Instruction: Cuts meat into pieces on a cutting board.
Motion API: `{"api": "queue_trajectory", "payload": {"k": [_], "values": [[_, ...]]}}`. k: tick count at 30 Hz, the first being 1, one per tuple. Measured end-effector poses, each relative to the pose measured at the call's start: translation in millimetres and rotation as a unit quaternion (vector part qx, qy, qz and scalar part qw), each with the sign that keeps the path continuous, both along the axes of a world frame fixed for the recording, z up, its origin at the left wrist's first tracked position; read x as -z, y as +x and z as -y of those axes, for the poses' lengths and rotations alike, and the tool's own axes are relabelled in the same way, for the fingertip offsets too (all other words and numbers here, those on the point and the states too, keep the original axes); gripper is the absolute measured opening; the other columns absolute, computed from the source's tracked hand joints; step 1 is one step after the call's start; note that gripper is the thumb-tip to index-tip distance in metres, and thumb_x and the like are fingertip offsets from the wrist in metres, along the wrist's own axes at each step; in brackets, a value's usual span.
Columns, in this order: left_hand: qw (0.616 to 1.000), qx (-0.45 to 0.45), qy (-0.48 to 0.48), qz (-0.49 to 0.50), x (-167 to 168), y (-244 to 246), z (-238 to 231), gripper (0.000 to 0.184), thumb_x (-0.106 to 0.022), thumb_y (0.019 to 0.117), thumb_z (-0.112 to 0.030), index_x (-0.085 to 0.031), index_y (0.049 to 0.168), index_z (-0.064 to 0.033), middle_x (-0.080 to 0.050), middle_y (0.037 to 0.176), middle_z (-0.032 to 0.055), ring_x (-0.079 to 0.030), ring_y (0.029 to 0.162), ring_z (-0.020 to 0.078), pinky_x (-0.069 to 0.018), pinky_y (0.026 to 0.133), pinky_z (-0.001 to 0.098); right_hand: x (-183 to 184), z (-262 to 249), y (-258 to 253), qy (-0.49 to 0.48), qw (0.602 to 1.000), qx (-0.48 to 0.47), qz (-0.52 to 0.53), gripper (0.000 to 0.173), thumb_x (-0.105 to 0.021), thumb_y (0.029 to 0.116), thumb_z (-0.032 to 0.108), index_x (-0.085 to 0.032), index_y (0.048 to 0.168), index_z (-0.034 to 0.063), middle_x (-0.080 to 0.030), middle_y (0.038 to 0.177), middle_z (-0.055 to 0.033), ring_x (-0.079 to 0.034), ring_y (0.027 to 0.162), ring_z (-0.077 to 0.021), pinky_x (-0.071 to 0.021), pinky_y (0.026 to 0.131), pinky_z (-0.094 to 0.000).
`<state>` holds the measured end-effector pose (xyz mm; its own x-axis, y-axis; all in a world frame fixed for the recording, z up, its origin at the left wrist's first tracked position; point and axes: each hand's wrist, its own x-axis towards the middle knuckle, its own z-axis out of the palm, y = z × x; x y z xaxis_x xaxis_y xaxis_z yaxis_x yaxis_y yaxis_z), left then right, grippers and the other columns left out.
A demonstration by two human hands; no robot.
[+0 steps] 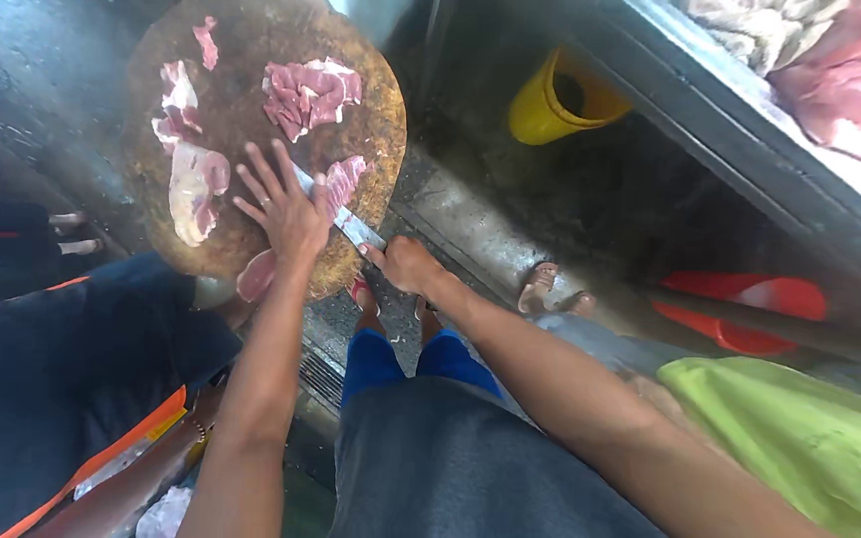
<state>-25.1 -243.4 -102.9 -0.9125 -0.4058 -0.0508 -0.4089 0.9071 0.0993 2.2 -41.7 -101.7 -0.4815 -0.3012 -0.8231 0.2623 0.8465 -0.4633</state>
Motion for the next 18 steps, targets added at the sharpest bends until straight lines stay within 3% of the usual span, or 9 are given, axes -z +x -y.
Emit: {"api": "queue_trajectory", "payload": {"k": [3,6,9,12,15,18], "values": [[0.998,0.023,-0.034,0.051,15,-1,-3,0.084,-0.02,0.098,-0.075,-0.004,0.167,-0.0306,0.01,0.174,0.0064,0.008,0.158,0.0402,-0.0012,0.117,0.0787,3,-20,16,0.012,1.0,-0.028,-0.004,0.075,-0.037,0.1012,0.07,-0.067,0.091,0.0022,-0.067,0.083,-0.0202,-0.071,0.08,-0.0366,-0.0575,0.071,-0.0581],[0.997,0.039,-0.051,0.043,16,0,-1,0.084,-0.02,0.0977,-0.075,-0.005,0.167,-0.0301,0.008,0.174,0.0063,0.007,0.159,0.0403,-0.0027,0.117,0.078,0,-28,32,0.023,0.998,-0.052,0.034,0.075,-0.036,0.1031,0.069,-0.067,0.098,0.001,-0.069,0.09,-0.0195,-0.071,0.088,-0.0353,-0.056,0.08,-0.0576],[0.997,0.039,-0.052,0.037,19,-1,1,0.084,-0.02,0.098,-0.075,-0.006,0.167,-0.0303,0.008,0.174,0.0069,0.006,0.159,0.0406,-0.0027,0.117,0.0782,-6,-1,20,0.024,0.998,-0.042,0.042,0.075,-0.037,0.1032,0.068,-0.068,0.099,-0.0003,-0.069,0.09,-0.0215,-0.07,0.086,-0.0366,-0.0562,0.079,-0.0572],[0.998,0.032,-0.05,0.028,20,3,1,0.083,-0.018,0.0981,-0.075,-0.005,0.167,-0.0302,0.007,0.174,0.0074,0.005,0.159,0.041,-0.0024,0.117,0.0787,1,18,19,-0.002,1.0,-0.017,0.017,0.077,-0.037,0.1,0.073,-0.064,0.089,0.0013,-0.064,0.073,-0.0198,-0.068,0.064,-0.0348,-0.0579,0.059,-0.0553],[0.997,0.045,-0.063,0.02,20,2,0,0.084,-0.023,0.0979,-0.074,-0.007,0.167,-0.0291,0.006,0.174,0.0081,0.004,0.159,0.0409,-0.0033,0.117,0.0782,-1,2,34,-0.006,0.999,-0.034,0.025,0.073,-0.039,0.1018,0.069,-0.066,0.091,0.0024,-0.066,0.079,-0.018,-0.068,0.071,-0.0328,-0.0569,0.068,-0.0544],[0.996,0.056,-0.064,0.017,21,2,2,0.085,-0.024,0.0971,-0.075,-0.008,0.167,-0.0298,0.007,0.174,0.0075,0.005,0.159,0.0405,-0.0029,0.117,0.0783,-1,-7,50,0.007,0.997,-0.064,0.047,0.071,-0.038,0.1036,0.067,-0.067,0.101,0.0025,-0.068,0.088,-0.0168,-0.07,0.082,-0.0307,-0.0576,0.077,-0.0524]]}}
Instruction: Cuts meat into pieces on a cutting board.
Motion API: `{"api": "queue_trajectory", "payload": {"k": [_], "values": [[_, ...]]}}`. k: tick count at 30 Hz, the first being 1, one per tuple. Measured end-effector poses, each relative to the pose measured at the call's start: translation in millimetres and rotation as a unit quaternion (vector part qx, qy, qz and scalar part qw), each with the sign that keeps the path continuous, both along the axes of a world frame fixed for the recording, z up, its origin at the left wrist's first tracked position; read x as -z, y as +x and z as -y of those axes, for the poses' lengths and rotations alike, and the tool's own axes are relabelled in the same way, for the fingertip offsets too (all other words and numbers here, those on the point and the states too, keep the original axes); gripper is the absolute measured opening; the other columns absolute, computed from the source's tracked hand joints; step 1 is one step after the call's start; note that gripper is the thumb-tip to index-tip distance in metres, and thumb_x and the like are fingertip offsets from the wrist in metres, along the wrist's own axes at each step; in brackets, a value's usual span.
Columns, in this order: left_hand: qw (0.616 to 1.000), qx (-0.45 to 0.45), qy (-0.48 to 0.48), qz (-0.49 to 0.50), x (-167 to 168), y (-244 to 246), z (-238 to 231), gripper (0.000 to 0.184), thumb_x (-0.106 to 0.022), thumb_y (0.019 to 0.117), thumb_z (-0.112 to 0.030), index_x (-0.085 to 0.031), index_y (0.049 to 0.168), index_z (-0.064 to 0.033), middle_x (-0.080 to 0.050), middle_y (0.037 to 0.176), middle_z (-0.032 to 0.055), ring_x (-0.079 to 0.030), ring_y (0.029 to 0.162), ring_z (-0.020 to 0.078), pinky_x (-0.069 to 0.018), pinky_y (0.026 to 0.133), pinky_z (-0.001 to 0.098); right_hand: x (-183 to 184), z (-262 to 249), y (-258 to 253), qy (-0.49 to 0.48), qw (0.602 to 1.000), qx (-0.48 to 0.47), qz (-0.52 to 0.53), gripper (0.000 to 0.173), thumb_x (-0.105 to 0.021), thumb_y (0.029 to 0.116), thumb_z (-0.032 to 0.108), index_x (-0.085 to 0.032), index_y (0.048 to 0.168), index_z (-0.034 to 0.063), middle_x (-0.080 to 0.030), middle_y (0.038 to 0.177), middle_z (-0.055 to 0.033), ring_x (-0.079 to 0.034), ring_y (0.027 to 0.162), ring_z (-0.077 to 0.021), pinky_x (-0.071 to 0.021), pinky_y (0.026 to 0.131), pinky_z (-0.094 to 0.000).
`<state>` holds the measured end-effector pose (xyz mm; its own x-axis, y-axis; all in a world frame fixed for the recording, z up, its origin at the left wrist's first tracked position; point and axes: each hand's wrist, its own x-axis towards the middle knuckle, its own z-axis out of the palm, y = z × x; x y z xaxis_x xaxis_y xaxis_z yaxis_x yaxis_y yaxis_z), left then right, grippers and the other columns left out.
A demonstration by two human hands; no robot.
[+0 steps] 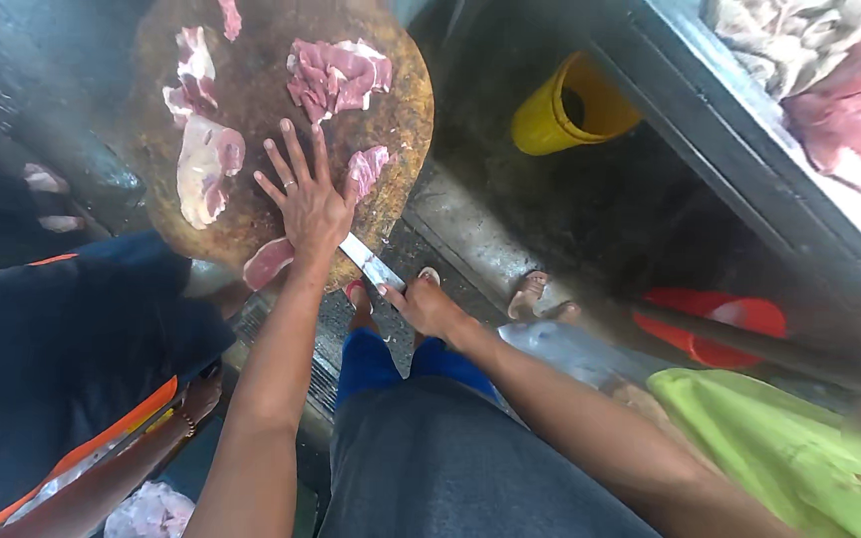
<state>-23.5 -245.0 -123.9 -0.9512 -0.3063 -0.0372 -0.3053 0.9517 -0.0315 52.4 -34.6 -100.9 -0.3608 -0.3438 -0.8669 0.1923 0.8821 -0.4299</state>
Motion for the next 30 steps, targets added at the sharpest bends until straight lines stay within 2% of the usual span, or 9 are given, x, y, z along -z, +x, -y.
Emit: {"api": "queue_trajectory", "payload": {"k": [2,6,9,13,17,22,24,28,30], "values": [[1.0,0.002,-0.002,-0.003,0,-3,2,0.086,-0.024,0.0968,-0.076,-0.009,0.167,-0.0292,0.006,0.174,0.0077,0.004,0.159,0.0402,-0.0029,0.117,0.0783,-5,22,-11,0.005,1.0,0.002,0.011,0.072,-0.039,0.103,0.068,-0.067,0.102,0.001,-0.067,0.09,-0.019,-0.069,0.085,-0.033,-0.0556,0.079,-0.0537],[0.997,-0.017,0.051,-0.046,-5,4,5,0.085,-0.028,0.0979,-0.072,-0.011,0.167,-0.0264,0.004,0.174,0.0088,0.004,0.16,0.0364,-0.0015,0.12,0.0747,6,49,-13,-0.01,1.0,0.021,-0.019,0.077,-0.037,0.0986,0.076,-0.063,0.092,0.0032,-0.063,0.074,-0.0167,-0.066,0.06,-0.0291,-0.0565,0.059,-0.0484],[0.985,-0.046,0.107,-0.131,-28,17,17,0.077,-0.033,0.1012,-0.063,-0.022,0.166,-0.0226,-0.005,0.174,0.0125,-0.004,0.16,0.0354,-0.005,0.12,0.0749,1,41,-14,-0.005,1.0,0.007,-0.022,0.077,-0.036,0.1002,0.073,-0.064,0.088,0.0029,-0.063,0.076,-0.0162,-0.065,0.064,-0.0286,-0.0562,0.063,-0.0484],[0.998,-0.045,0.043,0.013,-24,45,38,0.08,-0.024,0.0993,-0.073,-0.011,0.167,-0.0326,0.008,0.174,0.0087,0.01,0.158,0.0406,0.0031,0.118,0.0772,1,37,-13,0.006,0.999,-0.009,-0.038,0.077,-0.037,0.0998,0.074,-0.065,0.089,0.0031,-0.065,0.079,-0.0171,-0.068,0.071,-0.0309,-0.0572,0.066,-0.0511],[0.998,-0.03,0.03,0.047,-14,45,41,0.086,-0.022,0.0959,-0.078,-0.011,0.167,-0.0314,0.009,0.174,0.0066,0.011,0.158,0.0404,0.0025,0.117,0.0785,-1,5,19,0.008,0.999,-0.034,-0.018,0.075,-0.037,0.1025,0.07,-0.068,0.1,0.0012,-0.069,0.093,-0.019,-0.071,0.092,-0.0345,-0.0562,0.082,-0.057],[0.998,-0.024,0.047,0.039,-11,45,45,0.089,-0.02,0.0943,-0.081,-0.012,0.167,-0.031,0.006,0.174,0.0064,0.008,0.159,0.0399,0.002,0.117,0.0783,-18,42,13,0.009,0.999,-0.027,0.024,0.073,-0.035,0.1044,0.067,-0.066,0.099,0.0009,-0.065,0.084,-0.0161,-0.066,0.076,-0.0286,-0.0552,0.073,-0.05],[0.998,-0.02,0.049,0.038,-11,47,45,0.088,-0.02,0.0947,-0.08,-0.012,0.167,-0.0302,0.007,0.174,0.0072,0.009,0.158,0.0405,0.0037,0.118,0.0775,-14,66,8,0.004,1.0,-0.019,-0.002,0.074,-0.036,0.102,0.071,-0.064,0.093,0.0027,-0.062,0.075,-0.0146,-0.065,0.063,-0.0263,-0.0564,0.062,-0.0462],[0.999,-0.008,0.047,0.026,-10,48,44,0.088,-0.02,0.0938,-0.081,-0.012,0.167,-0.0324,0.006,0.174,0.0062,0.009,0.159,0.0389,0.0034,0.118,0.0768,-12,49,27,0.018,0.999,-0.037,-0.021,0.074,-0.038,0.1021,0.07,-0.067,0.101,0.0021,-0.069,0.092,-0.0181,-0.071,0.088,-0.0328,-0.0574,0.08,-0.0549],[0.998,-0.006,0.055,0.021,-9,48,45,0.089,-0.02,0.0935,-0.082,-0.012,0.167,-0.0315,0.006,0.174,0.0057,0.009,0.159,0.0389,0.0035,0.118,0.0768,-13,41,39,0.03,0.998,-0.052,-0.014,0.074,-0.036,0.1025,0.07,-0.067,0.098,0.0023,-0.068,0.089,-0.0163,-0.07,0.085,-0.031,-0.0571,0.077,-0.0532]]}}
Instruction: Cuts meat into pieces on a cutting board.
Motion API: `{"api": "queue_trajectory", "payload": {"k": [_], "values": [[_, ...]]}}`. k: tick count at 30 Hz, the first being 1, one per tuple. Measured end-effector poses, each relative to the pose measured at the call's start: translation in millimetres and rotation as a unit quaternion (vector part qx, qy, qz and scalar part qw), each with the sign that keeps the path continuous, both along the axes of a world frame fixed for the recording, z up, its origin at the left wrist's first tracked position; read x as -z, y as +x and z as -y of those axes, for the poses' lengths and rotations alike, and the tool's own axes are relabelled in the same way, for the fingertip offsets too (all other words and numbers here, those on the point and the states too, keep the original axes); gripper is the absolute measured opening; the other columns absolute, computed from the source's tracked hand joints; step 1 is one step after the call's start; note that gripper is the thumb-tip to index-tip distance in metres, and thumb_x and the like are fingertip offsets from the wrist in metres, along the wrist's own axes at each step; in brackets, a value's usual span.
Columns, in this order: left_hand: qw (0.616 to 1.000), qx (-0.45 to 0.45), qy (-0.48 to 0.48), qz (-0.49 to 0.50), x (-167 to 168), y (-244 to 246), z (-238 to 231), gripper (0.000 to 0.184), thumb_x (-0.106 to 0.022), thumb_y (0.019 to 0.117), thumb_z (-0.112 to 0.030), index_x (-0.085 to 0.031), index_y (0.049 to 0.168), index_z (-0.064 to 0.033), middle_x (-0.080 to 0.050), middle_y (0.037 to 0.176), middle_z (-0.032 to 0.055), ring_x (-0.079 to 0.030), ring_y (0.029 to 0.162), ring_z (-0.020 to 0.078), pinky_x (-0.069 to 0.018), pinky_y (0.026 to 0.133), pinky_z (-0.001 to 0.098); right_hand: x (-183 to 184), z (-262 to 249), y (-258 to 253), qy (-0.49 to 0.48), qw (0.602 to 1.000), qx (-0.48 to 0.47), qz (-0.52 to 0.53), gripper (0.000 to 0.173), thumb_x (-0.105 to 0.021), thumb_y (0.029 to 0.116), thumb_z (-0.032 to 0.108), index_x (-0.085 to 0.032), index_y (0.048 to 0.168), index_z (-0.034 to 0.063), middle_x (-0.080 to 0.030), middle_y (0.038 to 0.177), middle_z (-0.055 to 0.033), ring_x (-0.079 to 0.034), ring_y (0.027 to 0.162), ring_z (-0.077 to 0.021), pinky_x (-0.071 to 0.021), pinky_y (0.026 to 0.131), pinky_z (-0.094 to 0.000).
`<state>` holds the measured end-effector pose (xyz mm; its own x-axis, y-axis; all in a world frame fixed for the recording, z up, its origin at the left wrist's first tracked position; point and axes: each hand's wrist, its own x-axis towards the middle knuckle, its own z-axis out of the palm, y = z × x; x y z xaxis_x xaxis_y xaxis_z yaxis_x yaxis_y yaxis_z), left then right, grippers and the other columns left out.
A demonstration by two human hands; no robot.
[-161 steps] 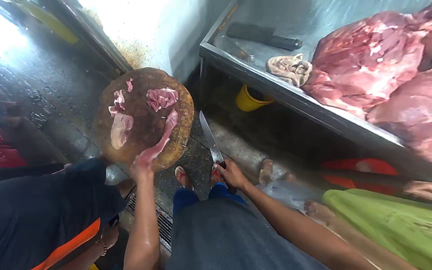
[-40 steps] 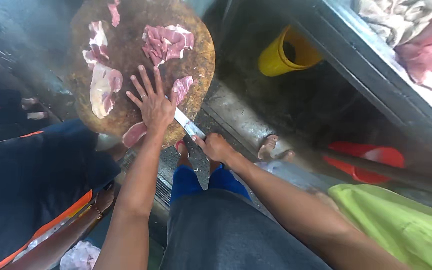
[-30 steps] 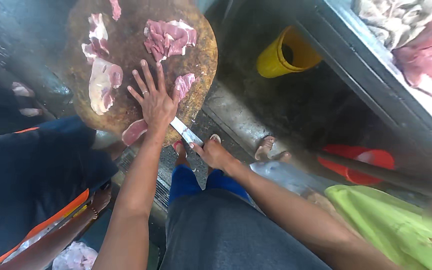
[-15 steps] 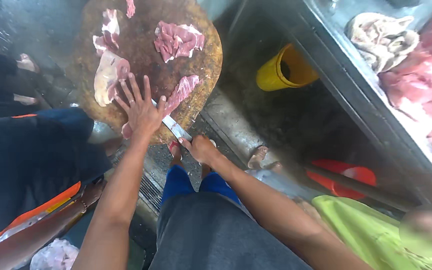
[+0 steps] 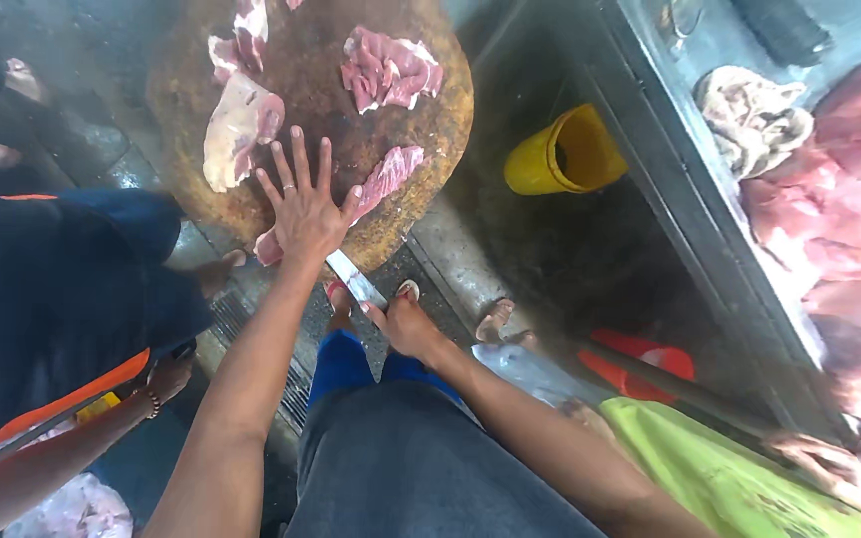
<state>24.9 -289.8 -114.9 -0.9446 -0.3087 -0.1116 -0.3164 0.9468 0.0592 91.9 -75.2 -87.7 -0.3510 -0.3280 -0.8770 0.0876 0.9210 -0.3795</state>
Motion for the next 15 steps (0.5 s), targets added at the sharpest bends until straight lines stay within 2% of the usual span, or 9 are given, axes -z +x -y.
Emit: {"api": "queue_trajectory", "payload": {"k": [3,5,6,8,9,11,14,15], "values": [[1.0,-0.003,0.008,-0.008,2,-2,2,0.092,-0.019,0.0925,-0.084,-0.012,0.167,-0.0308,0.006,0.174,0.0057,0.007,0.159,0.0386,0.002,0.119,0.076,-7,36,-11,-0.009,0.999,0.025,0.035,0.071,-0.038,0.1042,0.066,-0.066,0.101,0.0012,-0.066,0.088,-0.016,-0.068,0.078,-0.0282,-0.0562,0.074,-0.0489],[0.999,-0.011,0.04,-0.006,-1,1,1,0.091,-0.021,0.093,-0.083,-0.01,0.167,-0.0307,0.008,0.174,0.0045,0.007,0.159,0.0363,0.0,0.121,0.0722,0,56,-10,-0.024,0.997,0.054,0.039,0.071,-0.038,0.1022,0.07,-0.063,0.093,0.0036,-0.062,0.074,-0.0118,-0.063,0.058,-0.0212,-0.0564,0.058,-0.0398],[0.997,-0.018,0.072,-0.016,-5,3,3,0.089,-0.023,0.0943,-0.081,-0.01,0.167,-0.0313,0.008,0.174,0.0036,0.007,0.16,0.0338,-0.0019,0.123,0.069,1,59,-10,-0.029,0.997,0.061,0.038,0.071,-0.038,0.1018,0.071,-0.063,0.092,0.004,-0.06,0.072,-0.0109,-0.061,0.054,-0.02,-0.0551,0.055,-0.0383],[0.987,-0.035,0.136,-0.077,-19,12,15,0.081,-0.035,0.0982,-0.071,-0.018,0.166,-0.0293,0.002,0.174,0.0062,0.004,0.16,0.0322,-0.0025,0.124,0.0678,-5,59,-15,-0.029,0.998,0.04,0.026,0.069,-0.038,0.1032,0.068,-0.064,0.097,0.0037,-0.061,0.077,-0.0115,-0.062,0.059,-0.0213,-0.0557,0.059,-0.04],[0.987,-0.034,0.132,-0.085,-24,20,21,0.081,-0.038,0.0983,-0.069,-0.02,0.166,-0.028,0.002,0.174,0.0084,0.006,0.16,0.034,0.0001,0.123,0.0691,-8,57,-18,-0.024,0.999,0.027,0.02,0.069,-0.039,0.1031,0.068,-0.064,0.098,0.0036,-0.062,0.079,-0.0119,-0.063,0.062,-0.0222,-0.0557,0.062,-0.0411],[0.997,-0.001,0.066,-0.041,-21,37,27,0.087,-0.032,0.0948,-0.079,-0.018,0.166,-0.0316,0.007,0.174,0.0086,0.011,0.159,0.0373,0.0052,0.121,0.0726,-7,53,-17,-0.014,1.0,0.009,0.005,0.071,-0.038,0.102,0.07,-0.064,0.096,0.0042,-0.063,0.081,-0.0122,-0.066,0.067,-0.0236,-0.0562,0.065,-0.0431],[0.999,0.033,0.0,0.025,-8,44,31,0.094,-0.02,0.0898,-0.088,-0.016,0.166,-0.0338,0.009,0.174,0.0066,0.012,0.158,0.0399,0.0054,0.119,0.0758,-4,39,-7,-0.003,1.0,-0.011,0.001,0.074,-0.037,0.1027,0.069,-0.067,0.102,0.0016,-0.069,0.095,-0.0186,-0.07,0.092,-0.0327,-0.0561,0.083,-0.0551],[0.999,0.035,-0.001,0.026,-7,43,32,0.094,-0.02,0.0898,-0.088,-0.017,0.166,-0.0337,0.007,0.174,0.0067,0.011,0.158,0.0399,0.0049,0.119,0.0756,-4,29,3,0.003,1.0,-0.013,0.003,0.075,-0.036,0.1027,0.07,-0.067,0.101,0.001,-0.069,0.094,-0.019,-0.07,0.091,-0.0333,-0.0563,0.081,-0.0557]]}}
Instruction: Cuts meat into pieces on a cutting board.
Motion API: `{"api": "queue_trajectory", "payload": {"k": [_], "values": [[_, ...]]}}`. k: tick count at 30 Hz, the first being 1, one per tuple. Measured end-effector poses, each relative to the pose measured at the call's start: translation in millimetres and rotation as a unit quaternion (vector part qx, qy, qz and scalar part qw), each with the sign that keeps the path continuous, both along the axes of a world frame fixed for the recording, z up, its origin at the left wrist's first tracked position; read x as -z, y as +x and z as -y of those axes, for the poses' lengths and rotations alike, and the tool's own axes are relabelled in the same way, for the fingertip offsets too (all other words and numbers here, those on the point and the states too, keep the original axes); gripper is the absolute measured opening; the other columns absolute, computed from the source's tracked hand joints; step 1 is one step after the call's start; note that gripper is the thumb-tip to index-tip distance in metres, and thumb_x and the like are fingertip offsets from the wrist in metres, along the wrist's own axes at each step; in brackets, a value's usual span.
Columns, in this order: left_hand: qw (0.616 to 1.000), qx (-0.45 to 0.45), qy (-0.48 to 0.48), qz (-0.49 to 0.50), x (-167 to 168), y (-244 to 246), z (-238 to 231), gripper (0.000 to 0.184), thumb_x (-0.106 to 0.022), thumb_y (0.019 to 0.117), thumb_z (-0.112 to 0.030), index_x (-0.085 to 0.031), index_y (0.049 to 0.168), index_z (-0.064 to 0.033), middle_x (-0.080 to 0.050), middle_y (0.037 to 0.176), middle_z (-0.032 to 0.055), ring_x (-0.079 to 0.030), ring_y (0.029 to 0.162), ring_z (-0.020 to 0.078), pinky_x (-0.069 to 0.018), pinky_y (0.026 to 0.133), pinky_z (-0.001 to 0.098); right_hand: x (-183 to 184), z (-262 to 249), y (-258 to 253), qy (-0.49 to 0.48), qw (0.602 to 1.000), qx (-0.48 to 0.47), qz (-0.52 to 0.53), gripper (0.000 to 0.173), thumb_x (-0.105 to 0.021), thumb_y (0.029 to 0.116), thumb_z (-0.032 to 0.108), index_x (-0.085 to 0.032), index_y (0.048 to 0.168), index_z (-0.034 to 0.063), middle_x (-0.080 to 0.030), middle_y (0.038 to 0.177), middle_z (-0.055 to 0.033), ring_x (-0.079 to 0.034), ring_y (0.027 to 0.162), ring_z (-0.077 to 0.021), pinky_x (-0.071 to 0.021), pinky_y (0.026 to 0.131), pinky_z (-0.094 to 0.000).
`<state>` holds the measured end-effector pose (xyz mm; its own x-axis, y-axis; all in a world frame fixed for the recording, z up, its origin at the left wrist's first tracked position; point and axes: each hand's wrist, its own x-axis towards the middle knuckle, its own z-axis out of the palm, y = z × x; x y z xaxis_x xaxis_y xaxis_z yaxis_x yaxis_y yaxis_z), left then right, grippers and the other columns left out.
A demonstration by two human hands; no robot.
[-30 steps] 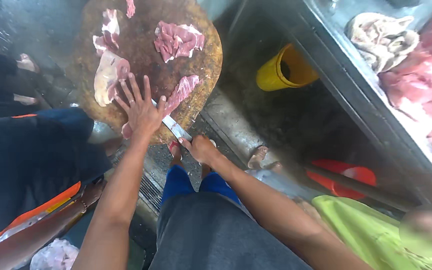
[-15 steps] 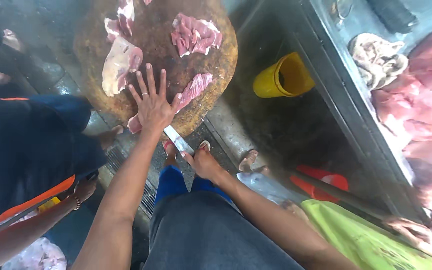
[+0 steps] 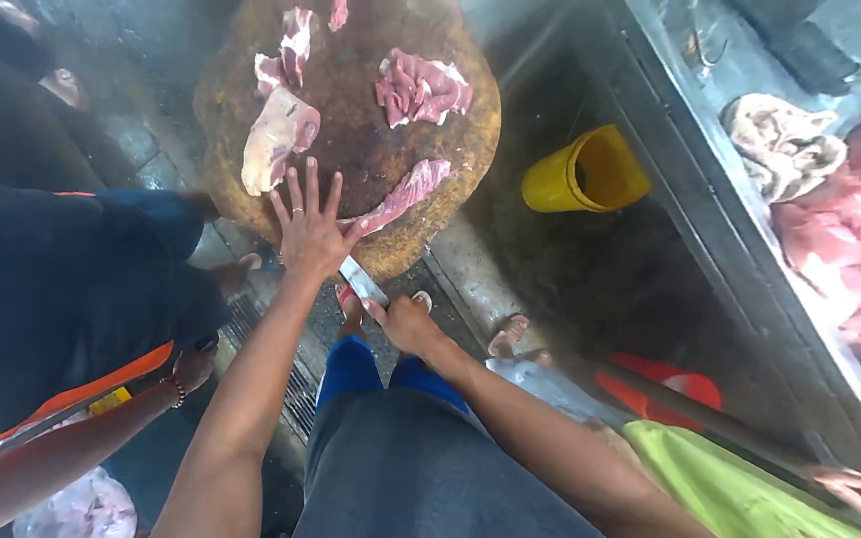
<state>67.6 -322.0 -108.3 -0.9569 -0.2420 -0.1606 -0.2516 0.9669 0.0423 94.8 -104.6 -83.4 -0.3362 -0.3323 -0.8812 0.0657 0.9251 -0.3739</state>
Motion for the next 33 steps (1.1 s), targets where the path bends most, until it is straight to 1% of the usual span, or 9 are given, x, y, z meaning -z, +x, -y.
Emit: {"api": "queue_trajectory", "payload": {"k": [6,9,12,16,19,21,23,29,33], "values": [[1.0,0.008,0.01,0.011,-4,-5,-1,0.103,-0.022,0.0834,-0.094,-0.015,0.166,-0.0335,0.006,0.174,0.0068,0.01,0.158,0.04,0.0035,0.12,0.0743,-11,34,-2,-0.02,0.999,0.02,0.04,0.07,-0.039,0.1041,0.066,-0.065,0.106,0.0015,-0.066,0.092,-0.017,-0.068,0.081,-0.0295,-0.056,0.075,-0.0505],[1.0,0.01,0.002,0.014,-5,-3,-3,0.107,-0.026,0.0806,-0.096,-0.014,0.166,-0.0333,0.006,0.174,0.0057,0.01,0.158,0.0398,0.0033,0.12,0.0742,-2,48,2,-0.041,0.999,0.026,0.022,0.069,-0.04,0.1029,0.068,-0.064,0.099,0.0038,-0.064,0.082,-0.0131,-0.066,0.066,-0.0247,-0.0571,0.064,-0.0445],[1.0,0.013,0.013,0.012,-3,-4,-3,0.113,-0.029,0.0765,-0.099,-0.012,0.167,-0.0324,0.006,0.174,0.0064,0.011,0.158,0.0391,0.0042,0.12,0.0733,-8,16,26,-0.01,0.999,0.007,0.04,0.073,-0.04,0.1027,0.068,-0.065,0.112,0.0003,-0.069,0.096,-0.0197,-0.071,0.091,-0.034,-0.0567,0.082,-0.0557],[0.999,0.023,0.036,0.021,-4,-4,0,0.114,-0.035,0.0737,-0.1,-0.02,0.165,-0.0331,0.008,0.174,0.0056,0.011,0.158,0.0381,0.0037,0.121,0.0727,-13,38,27,-0.027,0.999,0.016,0.04,0.072,-0.04,0.103,0.067,-0.067,0.108,-0.0002,-0.069,0.101,-0.0196,-0.07,0.097,-0.0337,-0.0555,0.087,-0.0558],[0.998,0.039,0.054,0.009,-8,-2,-3,0.072,-0.049,0.0899,-0.078,-0.06,0.135,-0.0238,-0.029,0.166,0.0091,-0.015,0.157,0.0394,-0.0133,0.119,0.074,-6,68,15,-0.059,0.998,0.019,0.018,0.072,-0.038,0.103,0.068,-0.067,0.101,0.003,-0.069,0.094,-0.0165,-0.07,0.091,-0.0306,-0.0564,0.08,-0.0538],[0.997,0.063,0.041,0.015,-11,-2,-3,0.054,-0.049,0.0983,-0.066,-0.067,0.117,-0.0191,-0.053,0.142,0.0093,-0.039,0.142,0.0376,-0.0304,0.11,0.0682,-8,63,16,-0.045,0.999,0.006,0.005,0.073,-0.038,0.1028,0.069,-0.068,0.104,0.0019,-0.071,0.101,-0.019,-0.071,0.101,-0.0338,-0.056,0.086,-0.0571],[0.996,0.063,0.051,0.022,-14,-7,-3,0.048,-0.049,0.1028,-0.057,-0.066,0.113,-0.0128,-0.063,0.121,0.0112,-0.052,0.127,0.0368,-0.0363,0.104,0.0636,-16,47,20,-0.009,1.0,-0.017,-0.01,0.074,-0.037,0.1025,0.07,-0.068,0.111,0.0031,-0.071,0.109,-0.0202,-0.07,0.108,-0.0361,-0.0558,0.09,-0.0593],[0.967,-0.102,0.234,0.026,-60,-51,5,0.049,-0.05,0.1073,-0.045,-0.056,0.123,0.001,-0.067,0.101,0.0239,-0.069,0.097,0.0421,-0.054,0.086,0.0627,-43,14,22,0.077,0.995,-0.041,-0.045,0.076,-0.035,0.103,0.069,-0.065,0.121,0.0021,-0.069,0.121,-0.0214,-0.069,0.113,-0.0389,-0.0571,0.088,-0.0595],[0.941,-0.11,0.307,-0.088,-72,-23,20,0.043,-0.055,0.1055,-0.041,-0.06,0.114,0.0011,-0.066,0.093,0.0183,-0.067,0.086,0.0312,-0.0545,0.081,0.0545,-51,15,21,0.068,0.996,-0.039,-0.042,0.073,-0.037,0.1044,0.066,-0.061,0.125,-0.0003,-0.067,0.121,-0.0235,-0.068,0.113,-0.0404,-0.0564,0.089,-0.0602]]}}
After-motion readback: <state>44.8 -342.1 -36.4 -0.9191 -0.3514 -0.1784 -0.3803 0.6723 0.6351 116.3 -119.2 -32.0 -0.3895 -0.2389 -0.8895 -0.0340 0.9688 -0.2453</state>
